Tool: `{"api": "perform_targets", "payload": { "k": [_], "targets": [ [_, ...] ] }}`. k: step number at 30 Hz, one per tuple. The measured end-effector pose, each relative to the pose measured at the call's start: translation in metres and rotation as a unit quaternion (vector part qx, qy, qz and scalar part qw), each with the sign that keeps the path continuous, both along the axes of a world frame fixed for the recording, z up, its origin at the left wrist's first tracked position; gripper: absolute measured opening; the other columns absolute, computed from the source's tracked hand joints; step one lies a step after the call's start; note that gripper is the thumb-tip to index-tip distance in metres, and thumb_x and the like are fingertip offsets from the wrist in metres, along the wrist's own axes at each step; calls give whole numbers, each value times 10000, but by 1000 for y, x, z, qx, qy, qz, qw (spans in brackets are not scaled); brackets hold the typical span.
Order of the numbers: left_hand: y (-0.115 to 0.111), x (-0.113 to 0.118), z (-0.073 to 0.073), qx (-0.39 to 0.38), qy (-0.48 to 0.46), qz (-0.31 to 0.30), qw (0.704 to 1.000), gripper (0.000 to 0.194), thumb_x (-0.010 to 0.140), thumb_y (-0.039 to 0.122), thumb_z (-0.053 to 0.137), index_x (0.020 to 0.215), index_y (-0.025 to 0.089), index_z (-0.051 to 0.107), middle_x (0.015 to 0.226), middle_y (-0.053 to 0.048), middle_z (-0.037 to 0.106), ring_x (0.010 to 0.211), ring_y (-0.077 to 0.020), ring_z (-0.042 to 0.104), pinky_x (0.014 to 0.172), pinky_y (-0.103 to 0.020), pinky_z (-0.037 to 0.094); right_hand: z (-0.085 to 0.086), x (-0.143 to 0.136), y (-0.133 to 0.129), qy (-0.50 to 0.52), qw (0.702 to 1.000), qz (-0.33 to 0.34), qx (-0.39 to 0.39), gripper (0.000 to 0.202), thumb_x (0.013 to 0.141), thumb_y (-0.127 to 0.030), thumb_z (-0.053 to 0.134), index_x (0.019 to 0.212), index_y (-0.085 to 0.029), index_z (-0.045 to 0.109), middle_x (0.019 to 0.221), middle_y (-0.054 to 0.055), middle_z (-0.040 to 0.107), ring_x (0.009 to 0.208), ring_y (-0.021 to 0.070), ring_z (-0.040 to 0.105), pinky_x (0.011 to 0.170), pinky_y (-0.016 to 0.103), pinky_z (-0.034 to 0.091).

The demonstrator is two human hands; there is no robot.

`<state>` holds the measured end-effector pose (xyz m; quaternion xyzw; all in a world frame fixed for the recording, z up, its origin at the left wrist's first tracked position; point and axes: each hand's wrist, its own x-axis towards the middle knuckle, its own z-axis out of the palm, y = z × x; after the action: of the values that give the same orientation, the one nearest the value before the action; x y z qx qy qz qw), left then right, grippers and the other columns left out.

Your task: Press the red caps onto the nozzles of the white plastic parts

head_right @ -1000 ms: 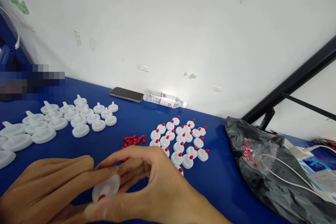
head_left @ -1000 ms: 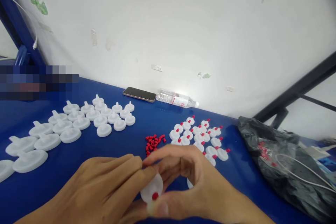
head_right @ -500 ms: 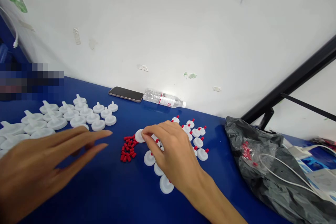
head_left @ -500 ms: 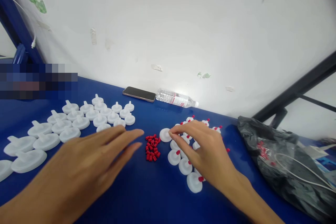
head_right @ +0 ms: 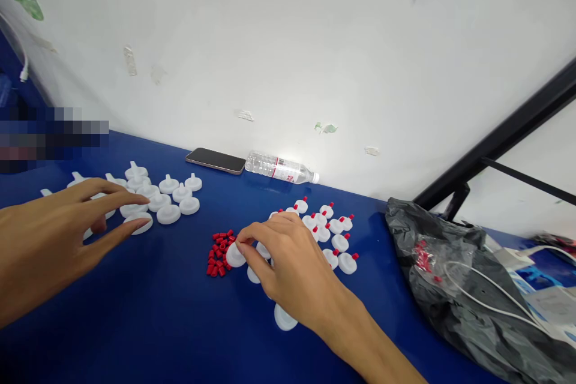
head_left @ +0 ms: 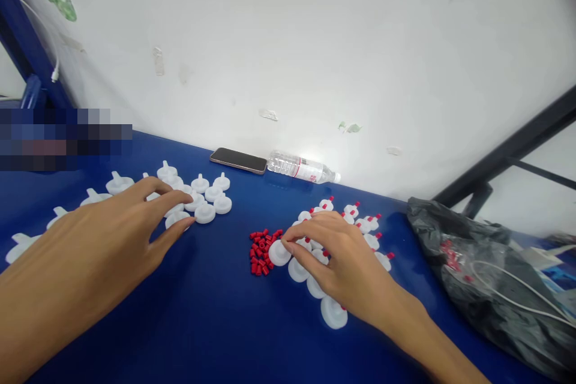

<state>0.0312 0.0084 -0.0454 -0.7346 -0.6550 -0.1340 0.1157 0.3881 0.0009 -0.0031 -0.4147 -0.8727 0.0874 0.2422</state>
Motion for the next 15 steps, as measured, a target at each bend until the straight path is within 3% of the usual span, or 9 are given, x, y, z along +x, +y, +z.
{"api": "perform_targets", "payload": {
  "k": [8,15],
  "targets": [
    [2,2,0,-3,2,-2,1000,606,1294,578,248,1551,358,751,1610,-80,780,1025,-384,860,823,-544,606,1,5,0,-64,998,6,6,170,1166,-132,768,1060,-228,859,1004,66,913,989,302,855,1149,557,606],
    [0,1,0,-14,-5,12,1000,625,1275,619,251,1499,379,782,1556,-67,820,1023,-392,871,779,-505,557,9,11,1,-94,995,-20,1,175,1123,-111,768,1037,-236,858,1031,76,925,1015,326,876,1067,539,632]
  ]
}}
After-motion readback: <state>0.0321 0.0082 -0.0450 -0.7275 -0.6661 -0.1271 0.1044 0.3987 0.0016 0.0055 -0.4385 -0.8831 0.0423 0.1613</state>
